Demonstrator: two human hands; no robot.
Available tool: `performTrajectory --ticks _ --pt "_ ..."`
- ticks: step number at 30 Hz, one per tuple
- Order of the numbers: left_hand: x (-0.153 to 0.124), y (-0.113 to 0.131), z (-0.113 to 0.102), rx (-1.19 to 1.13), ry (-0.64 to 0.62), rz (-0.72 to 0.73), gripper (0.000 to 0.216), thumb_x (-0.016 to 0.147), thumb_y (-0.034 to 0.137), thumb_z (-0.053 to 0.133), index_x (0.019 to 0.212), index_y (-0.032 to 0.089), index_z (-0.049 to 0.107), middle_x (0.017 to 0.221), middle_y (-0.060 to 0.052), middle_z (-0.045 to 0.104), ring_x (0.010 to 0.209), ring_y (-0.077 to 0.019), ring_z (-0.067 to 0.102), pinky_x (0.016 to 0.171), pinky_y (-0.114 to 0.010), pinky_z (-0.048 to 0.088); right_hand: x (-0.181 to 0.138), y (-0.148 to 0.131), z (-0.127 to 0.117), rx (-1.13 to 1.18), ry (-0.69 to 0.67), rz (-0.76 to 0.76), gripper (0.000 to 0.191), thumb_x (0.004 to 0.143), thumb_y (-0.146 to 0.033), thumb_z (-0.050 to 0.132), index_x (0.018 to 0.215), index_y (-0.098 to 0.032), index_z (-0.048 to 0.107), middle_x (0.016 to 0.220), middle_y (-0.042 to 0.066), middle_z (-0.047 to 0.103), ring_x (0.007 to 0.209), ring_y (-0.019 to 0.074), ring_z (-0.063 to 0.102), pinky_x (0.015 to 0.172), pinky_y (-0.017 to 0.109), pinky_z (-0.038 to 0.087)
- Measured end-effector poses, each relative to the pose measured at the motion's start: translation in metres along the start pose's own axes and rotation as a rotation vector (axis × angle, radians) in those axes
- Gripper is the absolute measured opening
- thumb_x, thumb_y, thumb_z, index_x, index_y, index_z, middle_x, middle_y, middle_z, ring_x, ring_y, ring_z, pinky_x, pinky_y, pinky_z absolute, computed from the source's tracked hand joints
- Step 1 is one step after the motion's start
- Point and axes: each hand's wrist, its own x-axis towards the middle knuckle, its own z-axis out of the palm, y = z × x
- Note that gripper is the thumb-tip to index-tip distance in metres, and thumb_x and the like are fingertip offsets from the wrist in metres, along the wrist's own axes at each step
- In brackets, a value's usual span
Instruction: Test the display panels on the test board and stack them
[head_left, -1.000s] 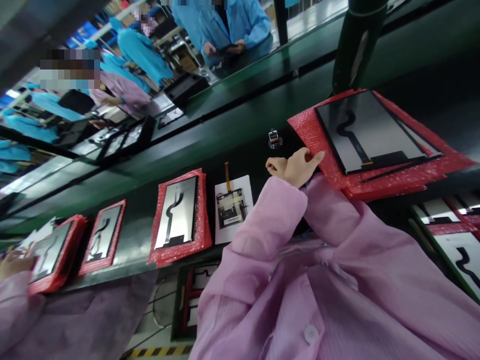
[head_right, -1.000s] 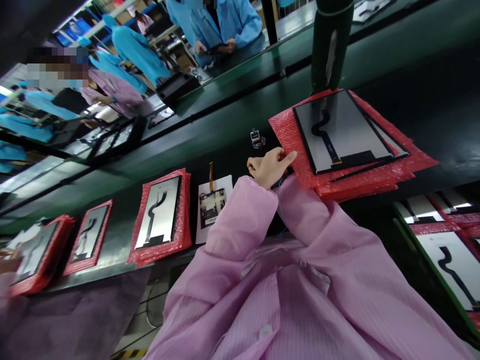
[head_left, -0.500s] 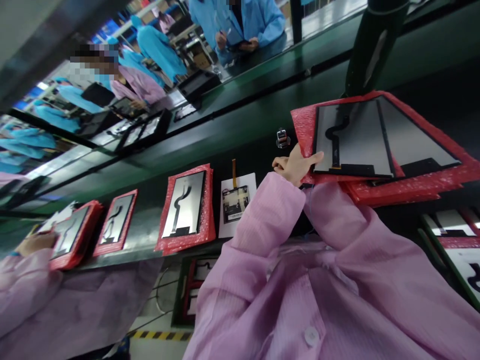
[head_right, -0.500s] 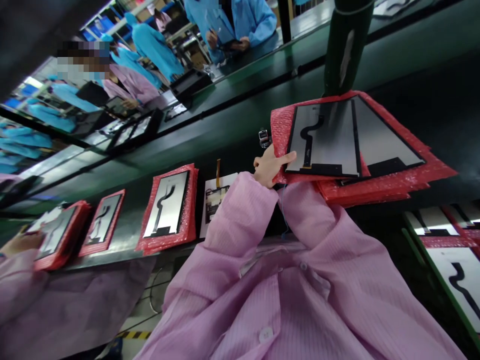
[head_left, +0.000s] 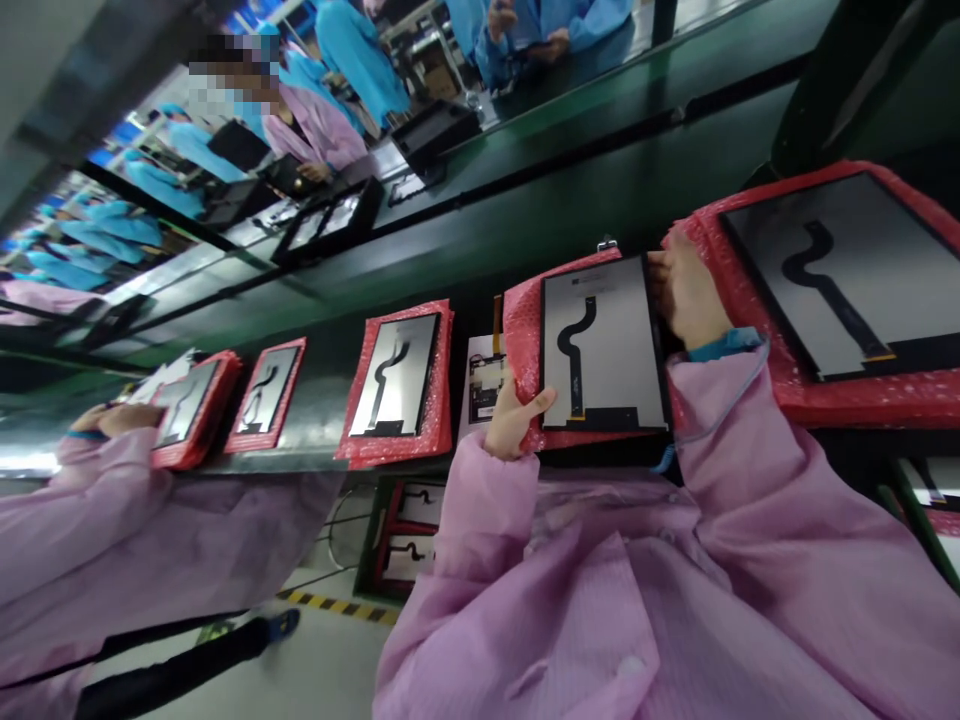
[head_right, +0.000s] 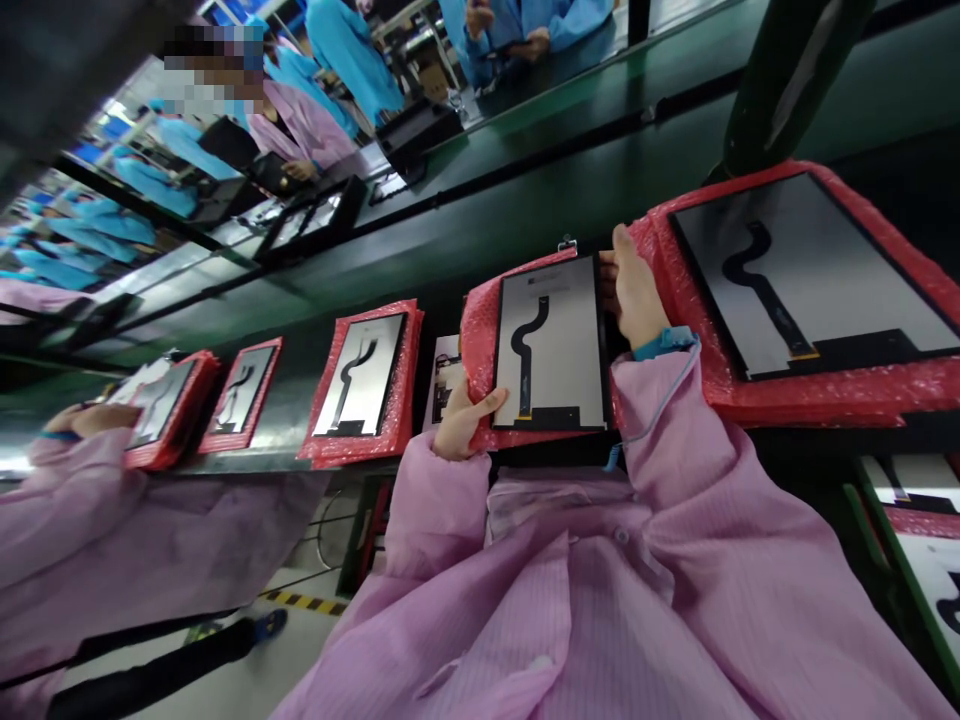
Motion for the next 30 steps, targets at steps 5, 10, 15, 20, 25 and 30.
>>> performTrajectory --ticks 5,10,15,20,25,30 --pt "0.01 -0.02 -0.002 -0.076 0.046 -0.073 0.058 0.058 0.047 0.098 0.101 0.02 0.07 0.102 -0.004 0.077 0.097 -0.0209 0.074 0.095 -0.034 0.059 -0.003 0.003 0.004 0.122 0.12 0.111 0.029 0.082 -0.033 0.078 0.067 -0.02 0.058 0.065 -0.001 0.054 0.06 0.0125 0.051 0.058 0.029 0.044" --pt "0.018 -0.032 0.001 -0.193 0.175 -0.216 0.042 0.071 0.045 0.09 0.098 0.019 0.072 0.101 -0.007 0.079 0.116 -0.0255 0.071 0.107 -0.039 0.054 -0.007 -0.006 0.0 0.166 0.176 0.037 0.033 0.082 -0.034 0.075 0.063 -0.021 0.051 0.061 -0.004 0.045 0.058 0.0111 0.045 0.059 0.029 0.04" --pt "0.016 -0.028 0.002 -0.184 0.157 -0.245 0.02 0.085 0.029 0.078 0.101 0.02 0.073 0.105 -0.005 0.08 0.125 -0.0241 0.068 0.116 -0.039 0.048 -0.013 -0.017 -0.004 0.244 0.09 0.066 0.03 0.084 -0.039 0.074 0.071 -0.022 0.053 0.067 -0.001 0.049 0.061 0.0131 0.046 0.06 0.03 0.038" --pt "0.015 -0.016 0.002 -0.144 0.144 -0.351 0.005 0.089 0.022 0.072 0.092 0.018 0.073 0.095 -0.006 0.081 0.122 -0.0264 0.07 0.114 -0.043 0.05 -0.008 -0.009 0.002 0.206 0.079 0.281 0.033 0.085 -0.036 0.074 0.067 -0.023 0.049 0.063 -0.001 0.044 0.056 0.0133 0.041 0.055 0.031 0.035" --pt "0.015 -0.009 0.003 -0.116 0.186 -0.358 0.013 0.096 0.019 0.061 0.093 0.016 0.074 0.098 -0.009 0.081 0.122 -0.0251 0.07 0.115 -0.042 0.049 -0.003 0.004 0.016 0.168 0.086 0.359 0.033 0.083 -0.034 0.078 0.069 -0.021 0.051 0.067 -0.002 0.046 0.058 0.0114 0.043 0.055 0.028 0.038" --pt "0.014 -0.009 -0.002 -0.055 0.162 -0.397 0.017 0.098 0.024 0.06 0.095 0.015 0.074 0.105 -0.01 0.08 0.123 -0.0241 0.069 0.119 -0.042 0.046 -0.005 0.011 0.018 0.144 0.02 0.345 0.029 0.085 -0.032 0.075 0.07 -0.02 0.054 0.066 -0.002 0.049 0.057 0.0095 0.044 0.053 0.025 0.038"
